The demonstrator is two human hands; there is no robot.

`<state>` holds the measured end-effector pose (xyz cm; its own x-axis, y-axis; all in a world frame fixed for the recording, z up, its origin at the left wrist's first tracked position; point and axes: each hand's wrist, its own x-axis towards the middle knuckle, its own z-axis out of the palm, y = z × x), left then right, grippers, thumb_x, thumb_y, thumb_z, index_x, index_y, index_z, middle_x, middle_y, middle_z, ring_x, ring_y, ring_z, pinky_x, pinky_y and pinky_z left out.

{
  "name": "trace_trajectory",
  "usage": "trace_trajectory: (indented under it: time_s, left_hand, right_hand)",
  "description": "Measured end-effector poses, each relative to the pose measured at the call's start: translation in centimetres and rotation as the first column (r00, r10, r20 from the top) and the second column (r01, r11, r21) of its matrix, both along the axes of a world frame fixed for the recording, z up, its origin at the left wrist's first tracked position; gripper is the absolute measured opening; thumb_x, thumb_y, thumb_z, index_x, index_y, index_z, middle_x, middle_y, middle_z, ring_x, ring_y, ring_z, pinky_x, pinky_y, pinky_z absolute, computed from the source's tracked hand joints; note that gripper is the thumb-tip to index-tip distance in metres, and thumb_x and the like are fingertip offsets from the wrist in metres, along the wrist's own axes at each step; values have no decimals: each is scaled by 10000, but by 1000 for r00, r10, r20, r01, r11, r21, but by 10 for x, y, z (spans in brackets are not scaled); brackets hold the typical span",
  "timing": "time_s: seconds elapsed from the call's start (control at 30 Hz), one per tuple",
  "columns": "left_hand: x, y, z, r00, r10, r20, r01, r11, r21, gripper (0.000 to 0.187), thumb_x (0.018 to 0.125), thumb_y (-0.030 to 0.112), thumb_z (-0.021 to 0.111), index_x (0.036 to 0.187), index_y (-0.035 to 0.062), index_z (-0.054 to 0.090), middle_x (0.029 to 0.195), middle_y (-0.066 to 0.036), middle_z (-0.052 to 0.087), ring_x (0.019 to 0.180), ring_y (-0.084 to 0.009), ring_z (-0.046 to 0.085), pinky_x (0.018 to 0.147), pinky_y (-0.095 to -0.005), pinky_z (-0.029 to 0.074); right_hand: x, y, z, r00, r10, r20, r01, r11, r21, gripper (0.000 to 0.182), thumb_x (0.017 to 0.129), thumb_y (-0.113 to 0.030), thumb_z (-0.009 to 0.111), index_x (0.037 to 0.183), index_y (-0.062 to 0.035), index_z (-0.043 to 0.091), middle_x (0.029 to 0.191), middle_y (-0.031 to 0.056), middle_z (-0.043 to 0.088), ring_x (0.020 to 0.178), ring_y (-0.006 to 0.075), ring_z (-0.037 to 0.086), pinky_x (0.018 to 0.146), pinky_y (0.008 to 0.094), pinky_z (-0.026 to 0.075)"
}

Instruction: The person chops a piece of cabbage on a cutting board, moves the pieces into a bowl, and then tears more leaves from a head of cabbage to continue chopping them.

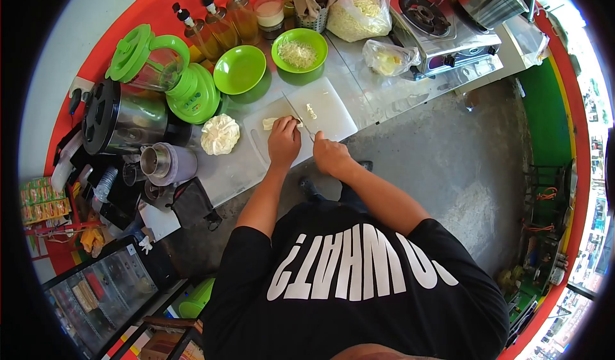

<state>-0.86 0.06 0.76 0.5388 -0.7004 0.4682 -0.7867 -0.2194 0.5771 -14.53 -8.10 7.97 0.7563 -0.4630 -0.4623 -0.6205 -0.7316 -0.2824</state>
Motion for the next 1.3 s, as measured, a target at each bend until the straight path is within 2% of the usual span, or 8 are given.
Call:
trace_trajectory:
  time_s: [0.13, 0.2, 0.33, 0.53, 0.6, 0.93, 1.03, 1.3]
  left_hand:
    - [-2, 0, 1, 1000, 13, -9, -13, 1000, 0, 158, 856, 37, 658, 1005, 35, 711, 1100, -96, 690, 1072, -320, 635, 897, -414, 529]
    - [-2, -1, 1, 1000, 18, -11, -18, 1000, -14, 155, 858, 36, 656, 1003, 37, 710, 1098, -93, 688, 1075, -318, 633, 898, -412, 525]
    - [-1, 1, 3, 1000, 4, -11, -4, 1000, -6, 154, 860, 36, 654, 1005, 37, 707, 1102, -89, 686, 1080, -319, 628, 902, -408, 522]
    - [0, -1, -1, 999, 17, -31, -17, 1000, 1, 152, 860, 40, 653, 1005, 39, 699, 1102, -91, 684, 1082, -331, 620, 901, -417, 519]
    - [0, 0, -1, 1000, 20, 9, -21, 1000, 16, 167, 844, 47, 654, 1005, 37, 696, 1110, -80, 680, 1084, -299, 623, 890, -405, 534]
    - [0, -1, 1, 999, 39, -11, -39, 999, -27, 137, 853, 36, 650, 985, 44, 686, 1082, -82, 682, 1062, -314, 632, 882, -414, 531]
    - [1, -1, 0, 1000, 27, -13, -27, 1000, -8, 127, 845, 39, 658, 970, 51, 677, 1048, -83, 673, 1029, -316, 636, 858, -417, 531]
    - [0, -1, 2, 998, 29, -59, -31, 999, -22, 139, 833, 41, 672, 971, 52, 671, 1015, -86, 659, 1005, -324, 630, 841, -427, 526]
  right_hand:
    - [-2, 3, -12, 999, -45, -27, 45, 999, 5, 340, 889, -71, 651, 1146, 42, 461, 983, 250, 736, 934, 374, 751, 797, 435, 605]
    - [5, -4, -14, 996, -75, 41, 75, 997, -13, 311, 898, -75, 642, 1130, 37, 468, 983, 242, 737, 946, 368, 749, 819, 439, 600]
    - [12, -12, -2, 1000, -17, 14, 17, 999, -27, 306, 907, -75, 632, 1136, 34, 461, 977, 245, 735, 948, 371, 748, 827, 444, 598]
    - [0, 9, -6, 1000, -22, -17, 22, 1000, -21, 289, 910, -78, 627, 1128, 27, 469, 973, 248, 733, 917, 365, 754, 781, 434, 608]
    - [4, 8, -16, 997, -78, 23, 79, 995, -53, 306, 899, -83, 649, 1123, 25, 471, 968, 247, 734, 914, 367, 755, 768, 435, 611]
    - [5, 2, -8, 999, 24, -21, -25, 998, -61, 225, 961, -104, 563, 1125, 18, 469, 950, 245, 740, 906, 374, 755, 779, 445, 610]
    - [10, 0, -22, 996, -86, 5, 86, 995, -49, 225, 962, -106, 562, 1126, 17, 470, 955, 254, 736, 918, 375, 752, 792, 451, 607]
    - [2, 2, -14, 998, 20, 59, -14, 995, -98, 219, 958, -100, 560, 1118, 18, 470, 903, 225, 742, 849, 371, 759, 732, 437, 615]
